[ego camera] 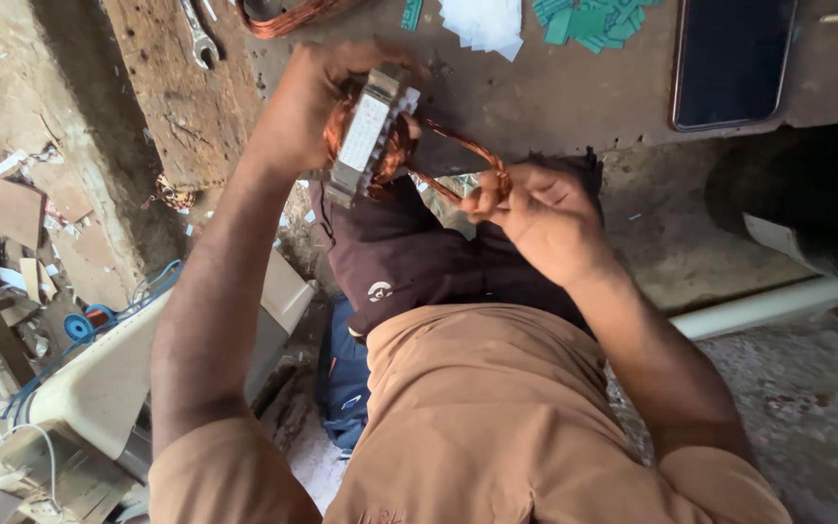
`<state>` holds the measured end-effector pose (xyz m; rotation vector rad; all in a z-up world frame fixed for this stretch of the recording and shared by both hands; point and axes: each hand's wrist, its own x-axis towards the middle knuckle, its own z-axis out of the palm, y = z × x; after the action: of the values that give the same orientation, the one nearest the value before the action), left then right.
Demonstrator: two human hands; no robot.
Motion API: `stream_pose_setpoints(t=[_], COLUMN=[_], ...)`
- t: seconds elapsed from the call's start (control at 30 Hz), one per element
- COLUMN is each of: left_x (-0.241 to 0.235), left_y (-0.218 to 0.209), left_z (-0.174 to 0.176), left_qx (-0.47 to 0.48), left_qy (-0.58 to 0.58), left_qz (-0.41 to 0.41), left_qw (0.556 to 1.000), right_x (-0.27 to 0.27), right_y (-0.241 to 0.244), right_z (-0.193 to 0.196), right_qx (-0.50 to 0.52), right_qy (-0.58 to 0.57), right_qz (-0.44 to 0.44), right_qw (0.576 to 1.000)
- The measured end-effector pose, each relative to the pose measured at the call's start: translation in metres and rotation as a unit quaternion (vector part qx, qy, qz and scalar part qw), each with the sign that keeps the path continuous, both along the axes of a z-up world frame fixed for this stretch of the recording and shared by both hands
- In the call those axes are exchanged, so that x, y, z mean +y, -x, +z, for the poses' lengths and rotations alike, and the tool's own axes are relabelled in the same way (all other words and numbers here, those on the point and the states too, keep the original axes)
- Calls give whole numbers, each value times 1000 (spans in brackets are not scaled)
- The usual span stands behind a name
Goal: Manually winding copper wire coils and placing insulation into an electric motor stator.
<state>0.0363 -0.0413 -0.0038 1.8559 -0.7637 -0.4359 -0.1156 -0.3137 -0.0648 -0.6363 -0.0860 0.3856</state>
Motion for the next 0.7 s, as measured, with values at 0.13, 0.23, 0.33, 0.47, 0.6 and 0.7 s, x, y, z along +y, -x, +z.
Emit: stream_pose_setpoints(t=[0.13,0.23,0.33,0.47,0.6,0.7], left_x=[-1,-2,-5,-8,-7,-7], left_y=[5,15,33,52,64,68], left_z=[5,11,12,7,-1,-3], left_qx=[-43,-60,-27,21,20,8], left_qy=[18,26,14,27,69,85], left_qz=[5,37,115,257,302,311], left_qw=[999,997,993,966,951,946], right_x=[-8,-11,-10,-4,20,41], right_y=[-4,-12,-13,9,14,-9], right_z=[4,13,33,52,55,63], right_qx=[106,102,83,0,55,98], right_qy=[-1,49,114,396,264,62], right_qz=[9,10,3,-112,-104,-16], right_qw=[994,994,990,911,957,993])
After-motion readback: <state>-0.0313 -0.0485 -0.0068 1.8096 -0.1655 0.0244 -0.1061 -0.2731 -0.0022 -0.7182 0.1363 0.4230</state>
